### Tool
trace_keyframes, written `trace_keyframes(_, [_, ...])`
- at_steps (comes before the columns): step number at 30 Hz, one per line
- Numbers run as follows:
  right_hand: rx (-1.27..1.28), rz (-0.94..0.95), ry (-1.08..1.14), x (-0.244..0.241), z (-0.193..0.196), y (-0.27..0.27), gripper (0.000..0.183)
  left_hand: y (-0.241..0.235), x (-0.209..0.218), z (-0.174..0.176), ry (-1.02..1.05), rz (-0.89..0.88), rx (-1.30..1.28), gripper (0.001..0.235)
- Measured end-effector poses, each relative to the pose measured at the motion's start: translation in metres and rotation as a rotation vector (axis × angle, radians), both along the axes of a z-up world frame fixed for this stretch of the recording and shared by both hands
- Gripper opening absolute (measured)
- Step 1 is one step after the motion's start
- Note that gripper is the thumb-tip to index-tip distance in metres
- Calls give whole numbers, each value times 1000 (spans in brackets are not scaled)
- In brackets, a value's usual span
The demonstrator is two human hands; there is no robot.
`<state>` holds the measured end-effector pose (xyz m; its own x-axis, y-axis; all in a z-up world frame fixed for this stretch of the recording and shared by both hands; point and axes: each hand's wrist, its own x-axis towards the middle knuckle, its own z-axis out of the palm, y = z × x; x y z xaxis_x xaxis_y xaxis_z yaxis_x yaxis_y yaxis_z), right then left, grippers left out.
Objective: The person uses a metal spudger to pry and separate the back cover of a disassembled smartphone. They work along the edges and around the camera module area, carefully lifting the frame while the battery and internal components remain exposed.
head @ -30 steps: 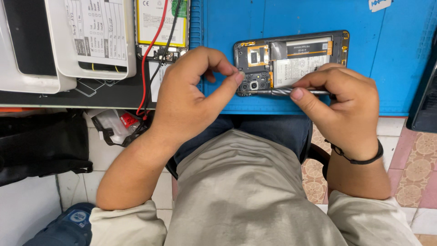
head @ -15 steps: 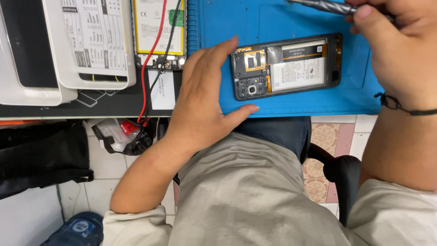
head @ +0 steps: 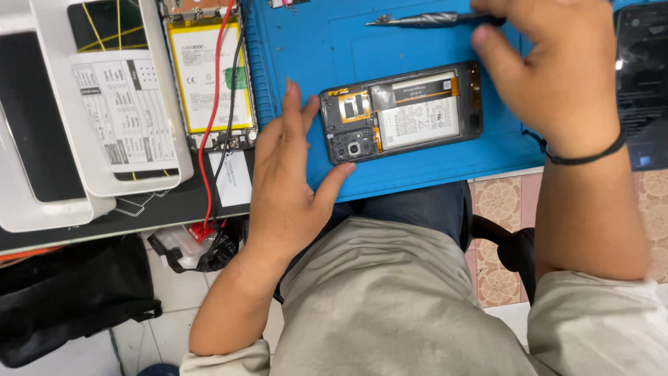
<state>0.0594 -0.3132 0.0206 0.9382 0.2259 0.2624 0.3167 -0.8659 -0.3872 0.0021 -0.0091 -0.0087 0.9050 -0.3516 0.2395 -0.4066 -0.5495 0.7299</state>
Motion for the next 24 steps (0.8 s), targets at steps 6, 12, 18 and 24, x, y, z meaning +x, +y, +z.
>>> trace_keyframes(6, [-115, 237, 49, -29, 23, 14, 81, -1, 0, -4, 34, 33, -14, 105])
trace_keyframes(12, [-72, 268, 82, -25, 15, 24, 92, -3, -2, -3, -19, 41, 6, 105])
trace_keyframes(18, [-42, 312, 11, -23, 11, 20, 85, -5, -3, -2, -44, 45, 42, 111])
trace_keyframes(24, [-37, 296, -144, -31, 7, 26, 84, -5, -2, -1, -60, 60, 33, 112])
